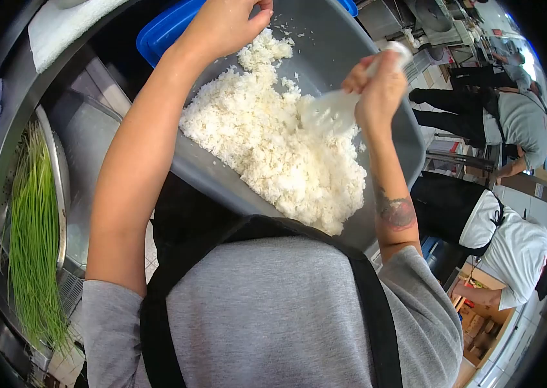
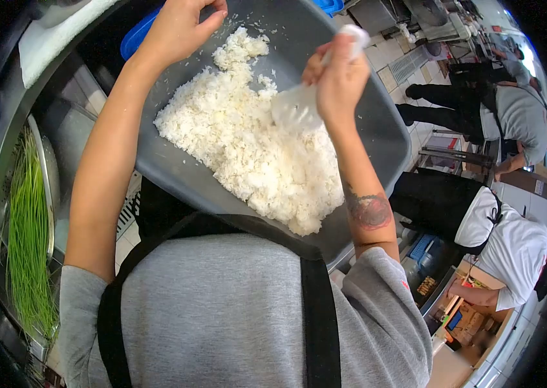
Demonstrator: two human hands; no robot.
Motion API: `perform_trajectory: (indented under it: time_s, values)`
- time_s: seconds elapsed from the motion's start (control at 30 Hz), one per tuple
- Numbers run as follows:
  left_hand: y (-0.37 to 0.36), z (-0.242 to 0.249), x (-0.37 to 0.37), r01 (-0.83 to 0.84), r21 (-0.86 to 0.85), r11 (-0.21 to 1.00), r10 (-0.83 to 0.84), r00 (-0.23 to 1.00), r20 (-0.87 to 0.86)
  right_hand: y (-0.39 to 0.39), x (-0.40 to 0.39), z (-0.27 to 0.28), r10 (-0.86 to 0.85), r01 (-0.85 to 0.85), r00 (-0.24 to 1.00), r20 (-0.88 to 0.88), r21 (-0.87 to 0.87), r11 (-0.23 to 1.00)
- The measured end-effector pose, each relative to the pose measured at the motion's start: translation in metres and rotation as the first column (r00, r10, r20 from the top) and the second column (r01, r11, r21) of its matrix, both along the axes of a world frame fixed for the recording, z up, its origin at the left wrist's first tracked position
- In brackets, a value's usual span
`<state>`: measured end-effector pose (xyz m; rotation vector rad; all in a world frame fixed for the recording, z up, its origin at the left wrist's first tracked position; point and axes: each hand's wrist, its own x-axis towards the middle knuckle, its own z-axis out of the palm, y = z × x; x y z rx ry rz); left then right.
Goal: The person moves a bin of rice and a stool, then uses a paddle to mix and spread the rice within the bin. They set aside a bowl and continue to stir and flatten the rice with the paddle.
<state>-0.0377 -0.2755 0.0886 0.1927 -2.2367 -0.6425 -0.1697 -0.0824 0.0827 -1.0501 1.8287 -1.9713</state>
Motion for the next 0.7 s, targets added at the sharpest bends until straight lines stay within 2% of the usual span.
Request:
perform_trajectory:
  time_s: [0.03, 0.1, 0.17, 0.2, 0.37, 0.43, 0.5, 0.6, 0.63, 0.7]
  values:
    - [0.0, 0.0, 0.001, -0.002, 0.006, 1.0, 0.002, 1.0, 0.001, -0.004, -0.006, 0.0, -0.018, 0.019, 1.0, 0.003, -0.196, 0.98]
    - [0.0, 0.001, 0.002, 0.006, 0.032, 0.999, -0.006, 1.0, 0.015, -0.006, -0.022, -0.014, -0.047, 0.018, 0.996, -0.08, -0.329, 0.944]
    - [0.0, -0.001, 0.001, 0.006, 0.042, 0.999, -0.007, 1.0, 0.02, 0.0, -0.023, -0.055, -0.147, 0.143, 0.988, -0.048, -0.083, 0.986]
    - [0.0, -0.001, 0.0, 0.002, 0.048, 0.999, -0.004, 1.0, 0.022, 0.01, -0.03, -0.076, -0.084, 0.115, 0.972, 0.22, -0.136, 0.984]
    - [0.002, 0.0, 0.002, -0.012, 0.008, 1.0, 0.012, 1.0, 0.016, 0.019, -0.017, -0.054, -0.03, 0.035, 0.988, 0.154, -0.025, 0.999]
    - [0.002, 0.0, 0.002, -0.01, 0.007, 1.0, 0.01, 1.0, 0.006, 0.011, -0.011, -0.027, 0.068, -0.097, 0.989, 0.135, 0.219, 0.971]
    - [0.003, 0.001, 0.003, -0.009, 0.024, 1.0, 0.009, 1.0, 0.008, 0.008, -0.009, -0.007, 0.027, -0.031, 0.999, 0.03, 0.151, 0.988]
    - [0.002, 0.003, 0.004, -0.014, 0.074, 0.997, 0.011, 0.999, 0.045, 0.006, -0.025, -0.002, -0.051, 0.048, 0.999, -0.005, -0.228, 0.972]
    - [0.002, 0.002, 0.003, -0.009, 0.076, 0.997, 0.005, 0.999, 0.046, 0.005, -0.03, -0.011, -0.056, 0.054, 0.998, -0.004, -0.226, 0.973]
    - [0.002, 0.002, 0.002, -0.022, 0.049, 0.999, 0.019, 0.999, 0.046, 0.008, -0.035, -0.045, -0.269, 0.261, 0.961, -0.067, -0.113, 0.959]
